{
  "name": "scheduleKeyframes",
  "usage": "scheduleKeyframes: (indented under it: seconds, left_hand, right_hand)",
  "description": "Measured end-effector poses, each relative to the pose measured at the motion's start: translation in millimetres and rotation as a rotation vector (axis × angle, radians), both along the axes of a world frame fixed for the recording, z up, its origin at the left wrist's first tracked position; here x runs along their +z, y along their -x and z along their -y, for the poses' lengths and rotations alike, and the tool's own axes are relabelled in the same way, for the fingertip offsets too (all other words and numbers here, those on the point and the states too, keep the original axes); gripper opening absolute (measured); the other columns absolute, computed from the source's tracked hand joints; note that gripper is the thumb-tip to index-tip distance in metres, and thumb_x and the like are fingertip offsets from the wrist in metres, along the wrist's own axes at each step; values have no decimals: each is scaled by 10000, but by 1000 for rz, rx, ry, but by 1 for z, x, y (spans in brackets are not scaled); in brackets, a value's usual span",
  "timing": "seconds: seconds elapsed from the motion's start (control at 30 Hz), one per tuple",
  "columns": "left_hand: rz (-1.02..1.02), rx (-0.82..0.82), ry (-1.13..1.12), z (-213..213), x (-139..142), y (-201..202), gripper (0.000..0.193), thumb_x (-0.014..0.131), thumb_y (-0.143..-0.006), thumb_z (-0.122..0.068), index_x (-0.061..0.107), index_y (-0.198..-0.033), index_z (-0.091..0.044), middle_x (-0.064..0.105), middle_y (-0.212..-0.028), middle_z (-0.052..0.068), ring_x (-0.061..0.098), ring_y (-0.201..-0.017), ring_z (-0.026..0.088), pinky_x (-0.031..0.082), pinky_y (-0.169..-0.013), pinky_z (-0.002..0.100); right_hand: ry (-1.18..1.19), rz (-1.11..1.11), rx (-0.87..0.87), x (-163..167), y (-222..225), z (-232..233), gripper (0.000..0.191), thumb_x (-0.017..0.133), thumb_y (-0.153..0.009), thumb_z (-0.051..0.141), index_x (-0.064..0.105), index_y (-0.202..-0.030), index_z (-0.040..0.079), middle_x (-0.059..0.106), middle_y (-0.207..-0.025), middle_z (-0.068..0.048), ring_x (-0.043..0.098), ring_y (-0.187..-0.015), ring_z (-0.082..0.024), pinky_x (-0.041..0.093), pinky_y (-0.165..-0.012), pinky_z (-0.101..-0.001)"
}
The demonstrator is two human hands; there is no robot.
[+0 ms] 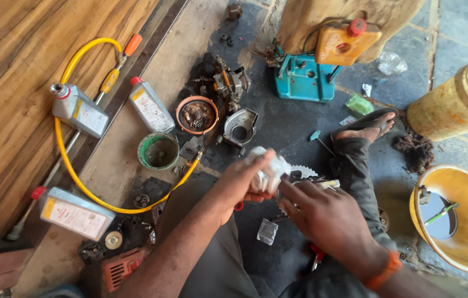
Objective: The person sits on the workshop floor assembling a small engine. They pick up the aluminum cylinder, fit it onto the engine block, press and align the parts by hand, wipe components with a red cloth, and repeatedly lift and reposition the engine assembly to check the fit.
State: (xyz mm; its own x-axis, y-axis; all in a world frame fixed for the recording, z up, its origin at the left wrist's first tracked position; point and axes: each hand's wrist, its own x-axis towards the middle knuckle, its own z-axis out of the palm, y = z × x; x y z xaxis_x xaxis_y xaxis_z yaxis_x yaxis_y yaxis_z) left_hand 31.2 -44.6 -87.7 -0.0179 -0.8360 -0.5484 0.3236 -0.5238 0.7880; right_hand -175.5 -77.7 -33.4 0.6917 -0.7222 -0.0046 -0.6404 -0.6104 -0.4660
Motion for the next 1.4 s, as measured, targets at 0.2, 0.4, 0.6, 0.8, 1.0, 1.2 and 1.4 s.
scheduleKeyframes:
  seconds: [0.2,0.4,0.6,0.8,1.0,1.2,1.4]
  left_hand:
    - [-541,171,-113,8,-7,-31,657,587,-875,-753,701,-942,-109,704,-768,96,693,-689,212,596,-695,381]
    - [-720,222,-23,11,-7,-40,590,618,-904,-676,705,-978,-98,693,-780,86,683,-734,224,578,-739,417]
    - [-646,364,43,18,-21,-38,548,604,-908,-638,692,-1073,-123,703,-835,61,687,-740,218,575,-742,409]
    - [-560,339,2,26,-29,-43,574,578,-929,-647,672,-1083,-102,717,-865,66,699,-772,200,570,-773,378]
    - [-495,372,4,34,-36,-57,565,566,-905,-648,684,-1088,-127,710,-848,53,687,-746,187,560,-771,368]
    - [-528,438,-26,40,-35,-54,480,595,-916,-586,675,-1060,-135,707,-847,40,675,-715,200,554,-756,392]
    - [-475,370,4,36,-23,-36,504,592,-915,-589,690,-1050,-114,712,-853,54,682,-738,202,559,-763,377]
  right_hand:
    - [-861,943,-516,-44,32,-29,366,585,-979,139,656,-1297,-28,679,-890,-103,601,-745,-159,494,-691,-303]
    - [-1211,570,-372,-138,6,-44,382,608,-906,115,677,-1275,41,740,-944,-67,680,-815,-149,553,-764,-302]
    - [-421,-154,-302,-257,-49,-37,542,721,-859,328,557,-1345,154,749,-1097,-130,701,-990,-385,552,-831,-514]
    - [-314,-225,-139,-311,-100,-8,579,720,-848,327,527,-1342,96,608,-1281,-244,640,-1062,-453,552,-816,-553]
    - [-286,-220,-86,-317,-121,4,445,687,-879,277,576,-1271,96,612,-1280,-215,662,-1044,-425,556,-801,-540]
    - [-369,-112,-69,-316,-118,9,318,654,-911,228,626,-1199,97,616,-1279,-187,684,-1027,-398,560,-786,-528]
    - [-407,180,-230,-288,-84,-28,217,702,-903,153,649,-1107,101,655,-1166,-139,686,-1016,-404,562,-804,-513]
